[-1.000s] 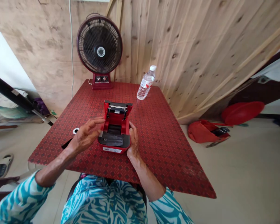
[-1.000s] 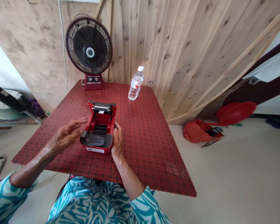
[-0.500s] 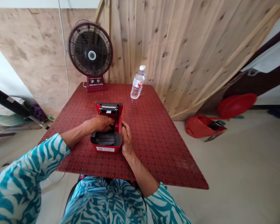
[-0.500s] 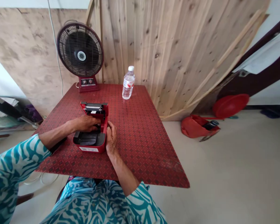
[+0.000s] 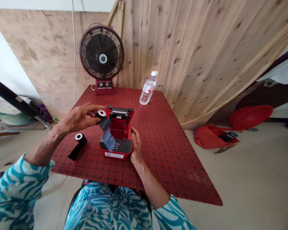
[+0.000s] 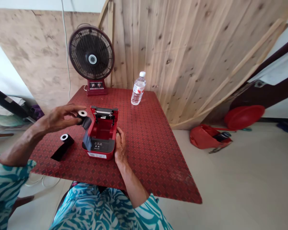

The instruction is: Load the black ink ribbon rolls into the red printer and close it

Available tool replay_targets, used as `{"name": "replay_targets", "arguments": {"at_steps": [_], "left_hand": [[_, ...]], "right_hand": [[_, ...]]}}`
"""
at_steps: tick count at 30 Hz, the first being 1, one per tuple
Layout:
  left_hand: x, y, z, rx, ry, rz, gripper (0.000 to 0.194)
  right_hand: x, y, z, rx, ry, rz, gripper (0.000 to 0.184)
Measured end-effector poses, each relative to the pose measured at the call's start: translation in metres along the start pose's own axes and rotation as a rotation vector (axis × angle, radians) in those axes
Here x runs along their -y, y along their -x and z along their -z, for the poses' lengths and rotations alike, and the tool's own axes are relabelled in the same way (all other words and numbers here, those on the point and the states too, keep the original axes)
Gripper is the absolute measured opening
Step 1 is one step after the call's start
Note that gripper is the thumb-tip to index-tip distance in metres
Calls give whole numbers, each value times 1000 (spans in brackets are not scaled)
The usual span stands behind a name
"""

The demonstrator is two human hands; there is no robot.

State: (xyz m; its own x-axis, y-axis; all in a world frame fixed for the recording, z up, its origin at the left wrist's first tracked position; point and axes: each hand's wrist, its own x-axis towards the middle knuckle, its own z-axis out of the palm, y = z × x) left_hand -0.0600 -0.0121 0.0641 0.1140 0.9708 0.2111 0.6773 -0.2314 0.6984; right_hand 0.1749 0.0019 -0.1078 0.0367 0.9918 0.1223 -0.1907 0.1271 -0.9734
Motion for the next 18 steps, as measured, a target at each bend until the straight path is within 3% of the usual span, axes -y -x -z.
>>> {"name": "replay_targets", "arguments": {"at_steps": [3, 8, 13, 18], "left_hand": [[42, 0, 10, -51, 58, 137, 36], [96, -3, -11, 12, 23, 219, 22], [111, -7, -24, 17, 95, 240, 23], [119, 19, -7, 16, 270, 248, 47]], "right_hand": [[0, 0, 0, 2, -6, -6, 48], [1, 0, -1, -14, -15, -64, 47], [2, 1, -1, -25, -12, -75, 48], [0, 0, 1, -33, 15, -66, 47]]}}
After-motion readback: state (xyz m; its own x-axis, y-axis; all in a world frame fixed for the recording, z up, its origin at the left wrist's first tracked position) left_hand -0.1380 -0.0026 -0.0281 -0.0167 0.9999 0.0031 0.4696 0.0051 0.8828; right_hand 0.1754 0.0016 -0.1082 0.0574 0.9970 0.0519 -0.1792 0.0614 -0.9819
